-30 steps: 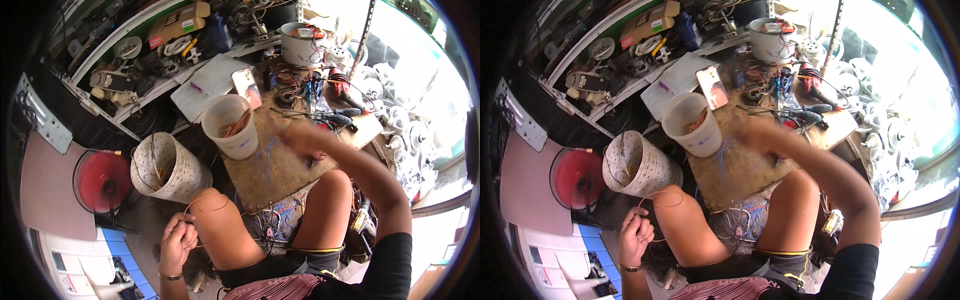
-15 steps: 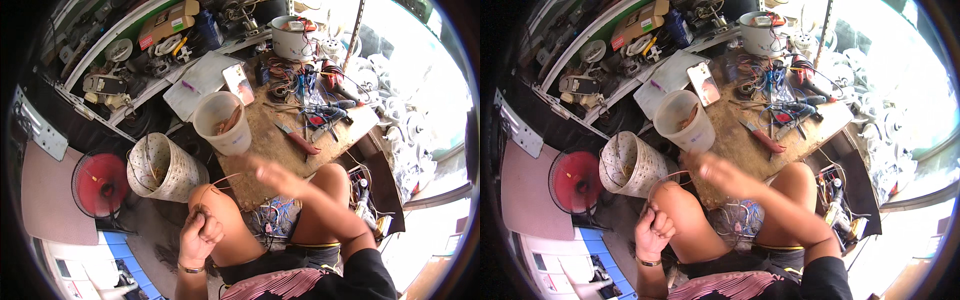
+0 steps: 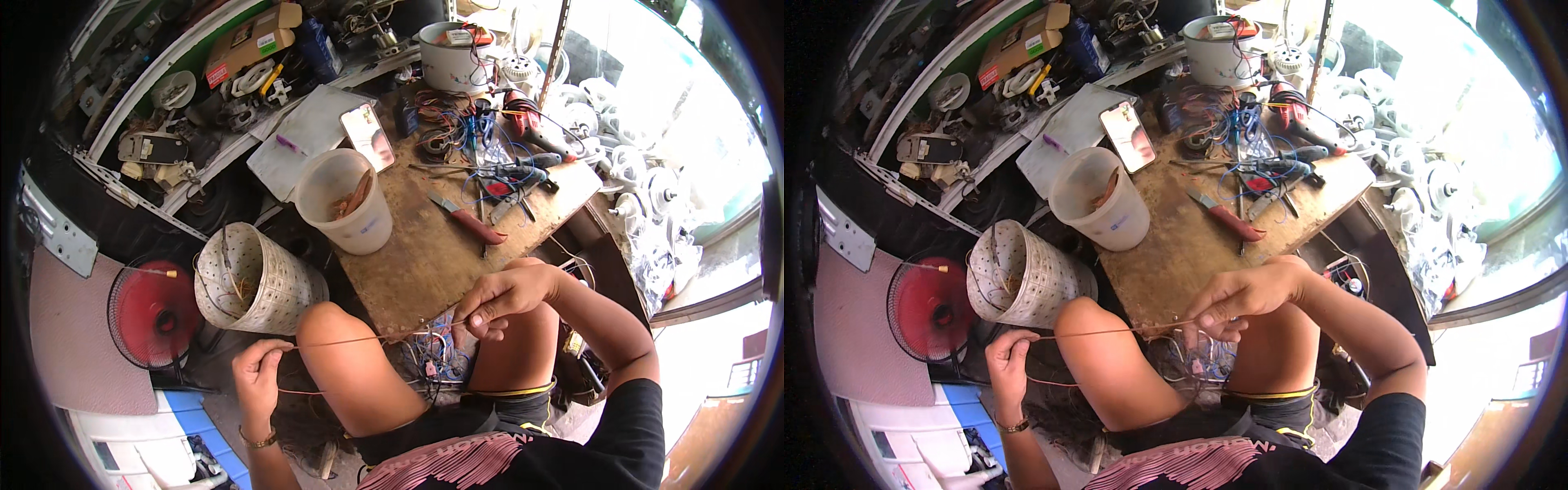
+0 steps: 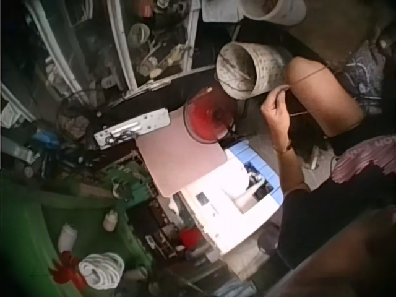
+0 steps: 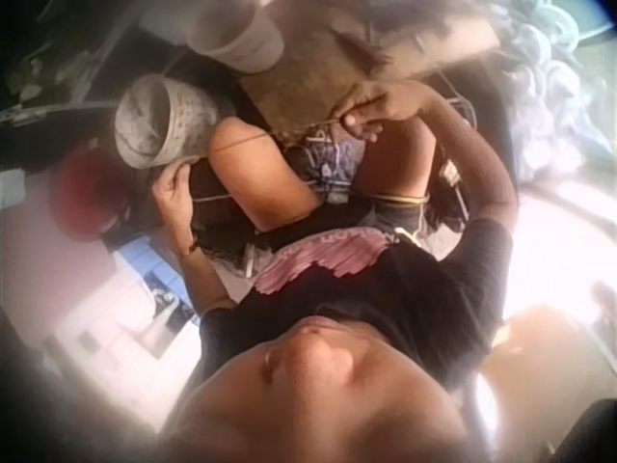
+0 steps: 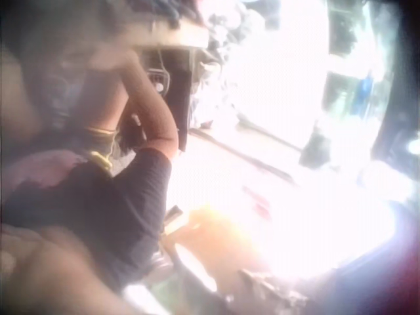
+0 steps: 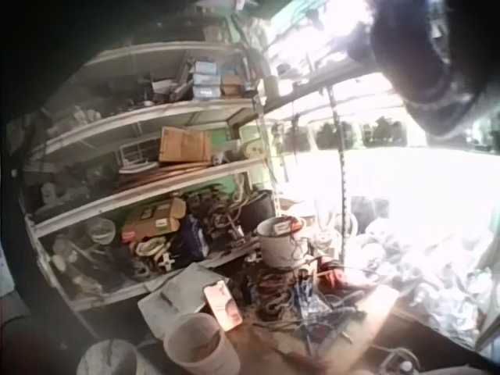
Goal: The person strips the insulation from various wires by hand and using a tool, then sorts the materials into different containers.
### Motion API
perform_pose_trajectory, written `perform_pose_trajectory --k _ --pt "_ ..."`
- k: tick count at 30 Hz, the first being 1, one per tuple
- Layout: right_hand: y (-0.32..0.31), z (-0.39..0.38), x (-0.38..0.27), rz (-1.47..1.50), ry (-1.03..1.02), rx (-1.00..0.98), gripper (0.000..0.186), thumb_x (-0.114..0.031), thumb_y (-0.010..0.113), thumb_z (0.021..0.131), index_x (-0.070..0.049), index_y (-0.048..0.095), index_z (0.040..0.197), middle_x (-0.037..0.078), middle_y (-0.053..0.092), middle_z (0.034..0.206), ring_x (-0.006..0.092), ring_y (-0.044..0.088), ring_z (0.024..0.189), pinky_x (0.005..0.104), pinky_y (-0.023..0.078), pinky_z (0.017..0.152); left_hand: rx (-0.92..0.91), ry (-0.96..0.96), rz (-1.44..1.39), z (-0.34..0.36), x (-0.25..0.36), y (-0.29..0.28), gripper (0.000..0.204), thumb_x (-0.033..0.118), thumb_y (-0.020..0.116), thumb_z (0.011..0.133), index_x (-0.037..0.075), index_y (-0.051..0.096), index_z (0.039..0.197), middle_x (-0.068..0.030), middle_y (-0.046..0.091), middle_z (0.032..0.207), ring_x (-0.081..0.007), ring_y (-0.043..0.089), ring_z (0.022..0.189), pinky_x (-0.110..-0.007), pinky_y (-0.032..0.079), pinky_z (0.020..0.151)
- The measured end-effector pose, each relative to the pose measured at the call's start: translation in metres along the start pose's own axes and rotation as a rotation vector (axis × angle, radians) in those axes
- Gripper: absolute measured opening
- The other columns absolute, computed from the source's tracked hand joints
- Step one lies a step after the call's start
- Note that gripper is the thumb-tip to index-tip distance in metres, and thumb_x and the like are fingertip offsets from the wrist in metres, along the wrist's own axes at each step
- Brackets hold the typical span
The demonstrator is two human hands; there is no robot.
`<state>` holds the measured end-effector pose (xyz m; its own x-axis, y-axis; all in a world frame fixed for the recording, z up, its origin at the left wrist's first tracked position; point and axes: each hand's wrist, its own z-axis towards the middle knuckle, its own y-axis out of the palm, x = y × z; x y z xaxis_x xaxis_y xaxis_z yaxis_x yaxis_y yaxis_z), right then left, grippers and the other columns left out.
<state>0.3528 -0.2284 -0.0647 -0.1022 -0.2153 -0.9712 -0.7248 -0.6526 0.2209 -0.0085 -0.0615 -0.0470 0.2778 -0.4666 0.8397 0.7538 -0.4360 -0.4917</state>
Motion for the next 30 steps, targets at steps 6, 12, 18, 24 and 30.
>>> perform_pose_trajectory --k 6,12,18,24,30 --pt "-0.003 -0.013 0.008 -0.093 0.016 0.010 0.038 -0.024 0.044 0.100 0.007 0.056 0.120 0.001 0.052 0.071 0.0088 0.050 0.064 0.0247 0.043 0.062 -0.052 0.088 0.317 -0.003 0.008 -0.020 0.008 -0.004 0.059 0.081 -0.003 0.067 0.083 -0.0093 0.067 0.074 -0.0142 0.058 0.066 -0.026 0.044 0.062" --pt "-0.001 -0.016 0.020 -0.197 0.192 0.193 0.028 -0.019 0.049 0.096 -0.006 0.062 0.118 0.003 0.058 0.074 0.0133 0.060 0.071 0.0267 0.047 0.069 0.011 -0.003 0.278 -0.020 0.005 -0.005 0.010 -0.003 0.062 0.077 0.001 0.070 0.083 -0.0106 0.067 0.071 -0.0201 0.061 0.063 -0.030 0.046 0.059" --pt "-0.012 -0.003 0.029 -1.121 0.346 0.830 0.015 -0.019 0.056 0.086 -0.018 0.069 0.094 0.011 0.065 0.076 0.0280 0.065 0.070 0.0387 0.049 0.065 -0.026 0.115 0.455 -0.047 0.023 0.033 0.013 -0.002 0.061 0.076 0.002 0.070 0.085 -0.0140 0.066 0.073 -0.0258 0.066 0.065 -0.033 0.050 0.060" --pt "-0.074 0.028 0.027 -1.552 0.509 1.137 0.009 -0.015 0.056 0.081 -0.016 0.065 0.084 0.006 0.064 0.069 0.0289 0.063 0.064 0.0401 0.047 0.060 -0.263 -0.111 -0.035 -0.075 0.034 0.120 0.013 0.001 0.058 0.085 -0.002 0.069 0.092 -0.0106 0.070 0.077 -0.0199 0.067 0.068 -0.029 0.052 0.067" --pt "-0.099 0.005 0.021 -1.640 0.554 0.678 0.013 -0.015 0.058 0.075 -0.015 0.070 0.081 0.011 0.068 0.076 0.0308 0.066 0.073 0.0408 0.050 0.060 -0.215 -0.663 -0.424 -0.095 -0.039 0.150 0.016 0.006 0.053 0.092 -0.003 0.066 0.097 -0.0047 0.067 0.081 -0.0111 0.061 0.077 -0.025 0.049 0.072"
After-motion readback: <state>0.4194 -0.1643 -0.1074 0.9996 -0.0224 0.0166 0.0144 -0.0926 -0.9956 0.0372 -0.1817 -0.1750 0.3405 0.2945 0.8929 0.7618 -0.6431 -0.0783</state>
